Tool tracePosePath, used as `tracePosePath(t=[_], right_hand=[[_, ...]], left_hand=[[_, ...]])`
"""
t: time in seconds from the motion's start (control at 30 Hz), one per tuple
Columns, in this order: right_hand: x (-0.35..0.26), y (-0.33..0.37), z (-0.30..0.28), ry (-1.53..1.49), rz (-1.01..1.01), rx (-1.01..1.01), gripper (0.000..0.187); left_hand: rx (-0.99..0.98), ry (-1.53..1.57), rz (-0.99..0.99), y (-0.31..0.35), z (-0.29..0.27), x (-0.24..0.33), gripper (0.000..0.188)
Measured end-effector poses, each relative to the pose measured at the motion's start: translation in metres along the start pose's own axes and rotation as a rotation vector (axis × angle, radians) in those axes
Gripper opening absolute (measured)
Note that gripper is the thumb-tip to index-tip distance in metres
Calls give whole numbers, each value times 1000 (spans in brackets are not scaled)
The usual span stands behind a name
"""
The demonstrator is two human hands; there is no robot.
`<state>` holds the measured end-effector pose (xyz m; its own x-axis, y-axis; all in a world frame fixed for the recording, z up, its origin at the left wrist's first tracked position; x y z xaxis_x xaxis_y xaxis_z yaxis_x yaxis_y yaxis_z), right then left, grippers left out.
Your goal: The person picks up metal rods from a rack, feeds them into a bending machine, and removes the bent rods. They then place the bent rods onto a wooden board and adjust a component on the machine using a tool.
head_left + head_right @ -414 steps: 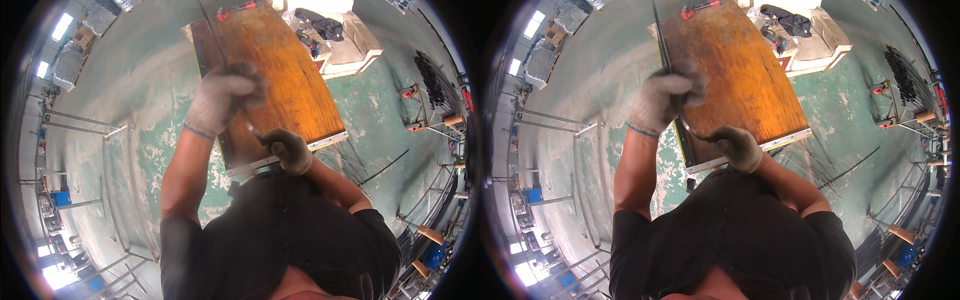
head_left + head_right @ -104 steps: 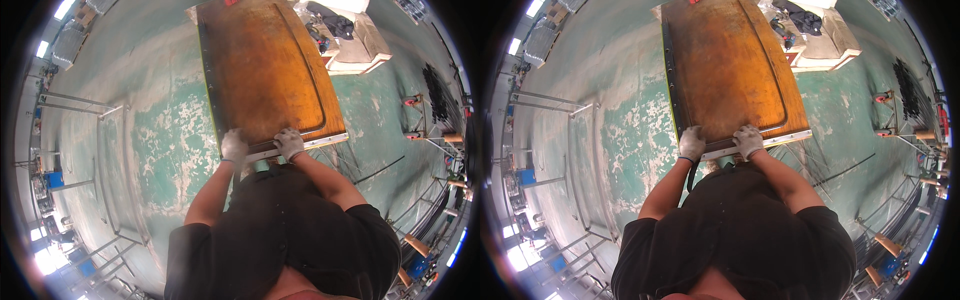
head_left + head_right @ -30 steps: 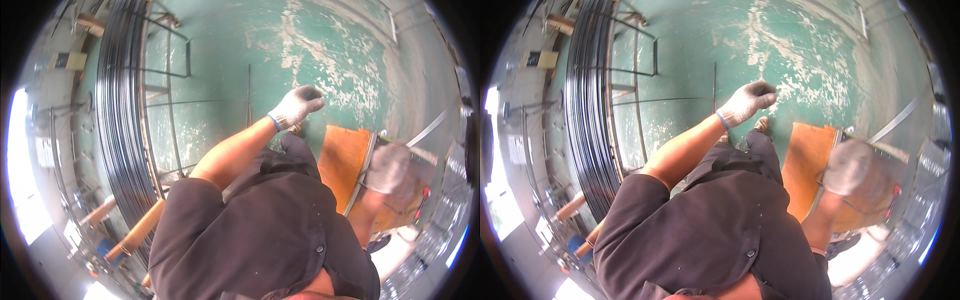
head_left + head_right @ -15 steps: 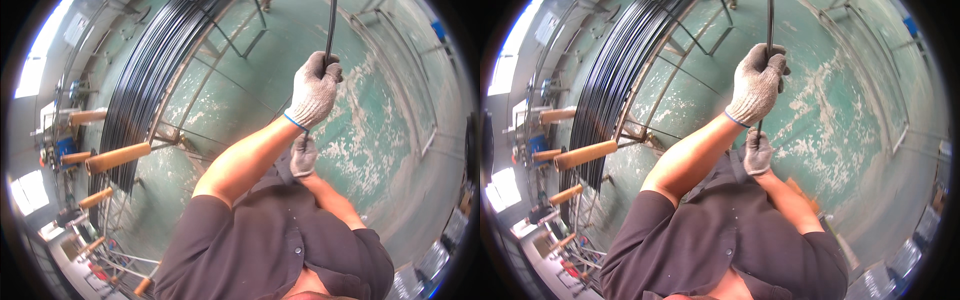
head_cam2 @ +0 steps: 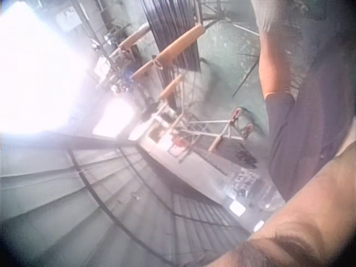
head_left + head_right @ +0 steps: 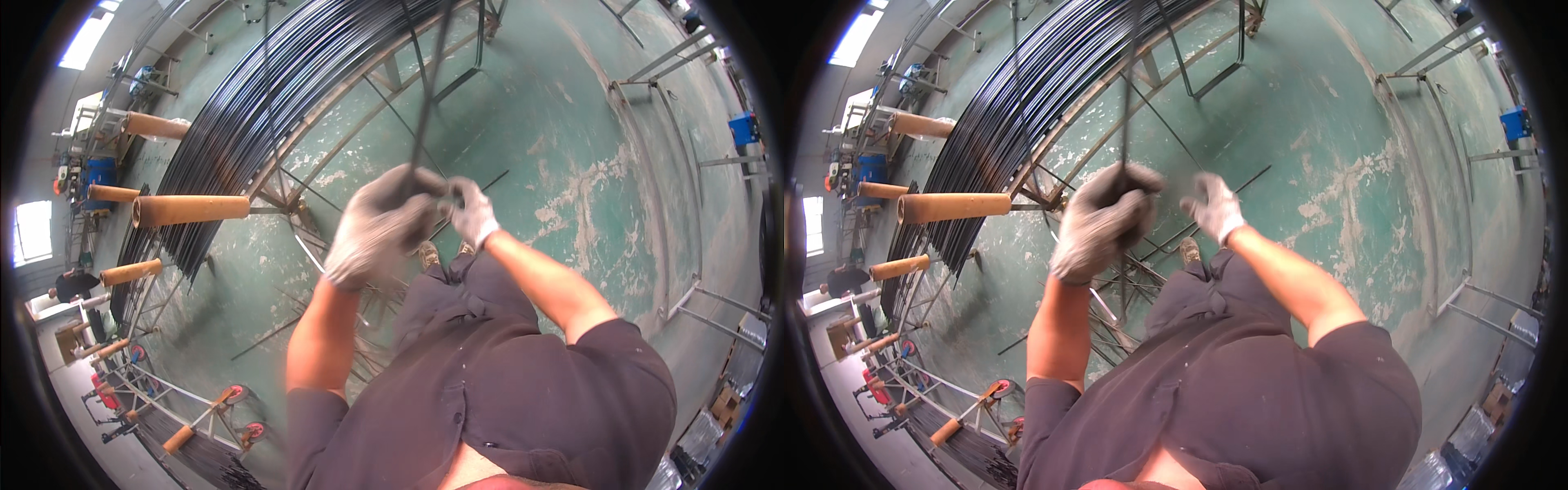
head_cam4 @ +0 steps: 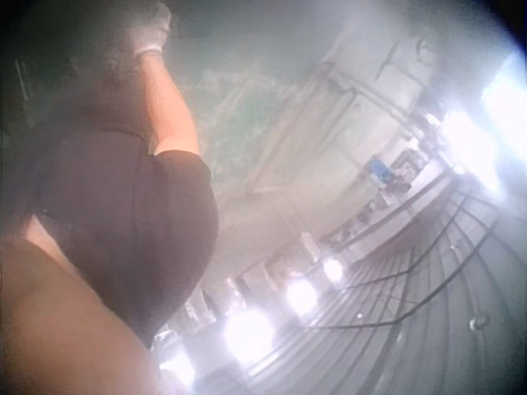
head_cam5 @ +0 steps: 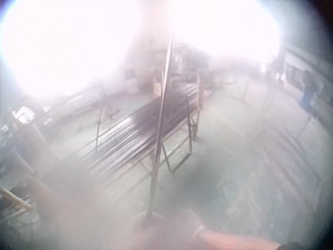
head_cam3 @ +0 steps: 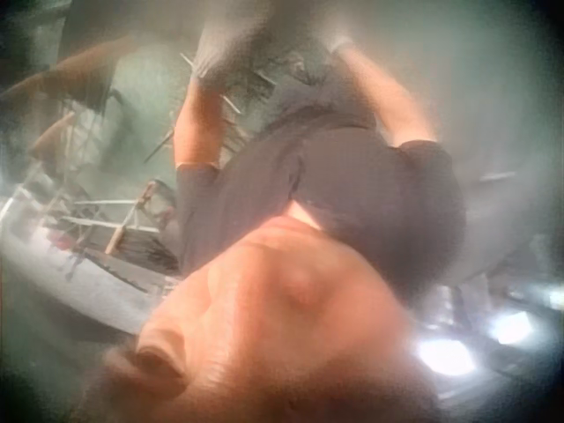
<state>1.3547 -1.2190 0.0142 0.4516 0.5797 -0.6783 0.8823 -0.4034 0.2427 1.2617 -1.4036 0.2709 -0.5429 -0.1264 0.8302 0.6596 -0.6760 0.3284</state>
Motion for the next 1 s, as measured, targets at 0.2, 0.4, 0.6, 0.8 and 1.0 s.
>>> tracePosePath(t=[0.2,0.4,0.6,0.8,1.0], right_hand=[[-88,-168,5,62,-70,-100,103],[-172,-267,49,-22,-185,-213,127],[-180,-359,75,-887,-263,-542,83],[-118,-378,93,-326,-286,-195,51],[-41,-393,138,-1,28,-52,48]], left_hand=[[-67,285,364,92,-53,41,23],[146,325,512,146,-59,65,48],[716,-64,376,130,-67,19,30],[1261,-126,268,80,-162,-73,12],[1387,-7,181,11,-288,-222,8]])
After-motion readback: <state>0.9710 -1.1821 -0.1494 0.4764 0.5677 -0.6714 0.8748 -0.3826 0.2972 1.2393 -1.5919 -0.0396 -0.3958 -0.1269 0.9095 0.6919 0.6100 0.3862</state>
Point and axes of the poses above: each hand's wrist, its own y-axis away from the middle knuckle, its own z-axis out of the palm, x = y × z, the point moved 3 cm from there along -y, towards the middle knuckle, and after that the axes turned 14 degrees about y, right-handed, at the moved point
